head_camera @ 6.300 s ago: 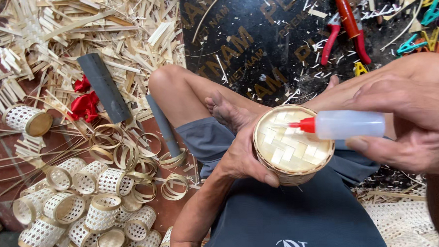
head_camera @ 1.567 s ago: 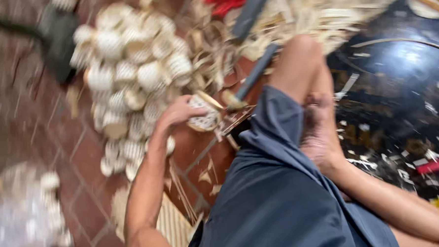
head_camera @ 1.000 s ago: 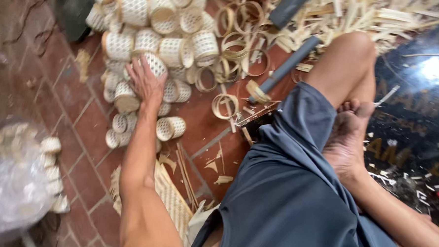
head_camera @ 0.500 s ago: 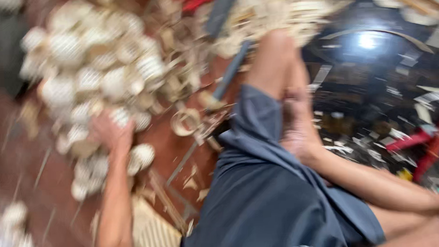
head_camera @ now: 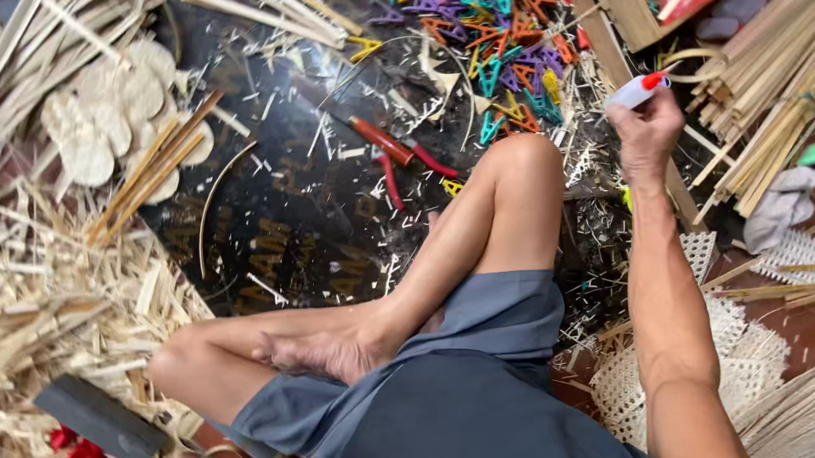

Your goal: The person sits on the floor assembling woven bamboo basket bodies. They fit a bamboo rim ring around the basket edge, apply glue from a squeeze bottle to the rim, press the woven body and ring together, and use pliers to pinch and secure the rim, working on one basket at a time on their lap.

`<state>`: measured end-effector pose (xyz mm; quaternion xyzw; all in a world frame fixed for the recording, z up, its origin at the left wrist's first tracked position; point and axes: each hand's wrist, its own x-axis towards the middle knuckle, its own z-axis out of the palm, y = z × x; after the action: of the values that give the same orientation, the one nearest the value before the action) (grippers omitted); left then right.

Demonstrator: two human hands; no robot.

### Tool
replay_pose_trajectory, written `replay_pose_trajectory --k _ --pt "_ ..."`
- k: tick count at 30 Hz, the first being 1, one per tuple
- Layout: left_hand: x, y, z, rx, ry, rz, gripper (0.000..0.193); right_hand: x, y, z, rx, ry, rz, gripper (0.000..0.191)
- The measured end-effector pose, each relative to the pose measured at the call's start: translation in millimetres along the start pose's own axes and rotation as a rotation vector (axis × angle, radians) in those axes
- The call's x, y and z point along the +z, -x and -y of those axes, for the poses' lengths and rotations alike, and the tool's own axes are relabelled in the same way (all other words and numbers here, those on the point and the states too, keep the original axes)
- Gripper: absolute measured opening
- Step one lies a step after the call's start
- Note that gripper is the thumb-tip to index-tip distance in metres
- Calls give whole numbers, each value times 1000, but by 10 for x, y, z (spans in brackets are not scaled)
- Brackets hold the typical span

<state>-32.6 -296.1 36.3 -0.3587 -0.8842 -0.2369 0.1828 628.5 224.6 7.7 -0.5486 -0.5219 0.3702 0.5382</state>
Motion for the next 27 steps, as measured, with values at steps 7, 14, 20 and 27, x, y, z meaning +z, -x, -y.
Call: replay_pose_trajectory --k 7,14,20,27 --pt "665 -153 -1497 277 207 300 18 175 192 -215 11 433 -128 35" --pt "771 -133 -1801 186 132 354 15 222 42 -418 32 641 -355 35" --pt "818 -238 -1906 233 84 372 14 436 -249 -367 79 682 -277 35" --pt "1036 -476 -1866 96 365 509 12 331 -26 -386 -65 311 -192 61"
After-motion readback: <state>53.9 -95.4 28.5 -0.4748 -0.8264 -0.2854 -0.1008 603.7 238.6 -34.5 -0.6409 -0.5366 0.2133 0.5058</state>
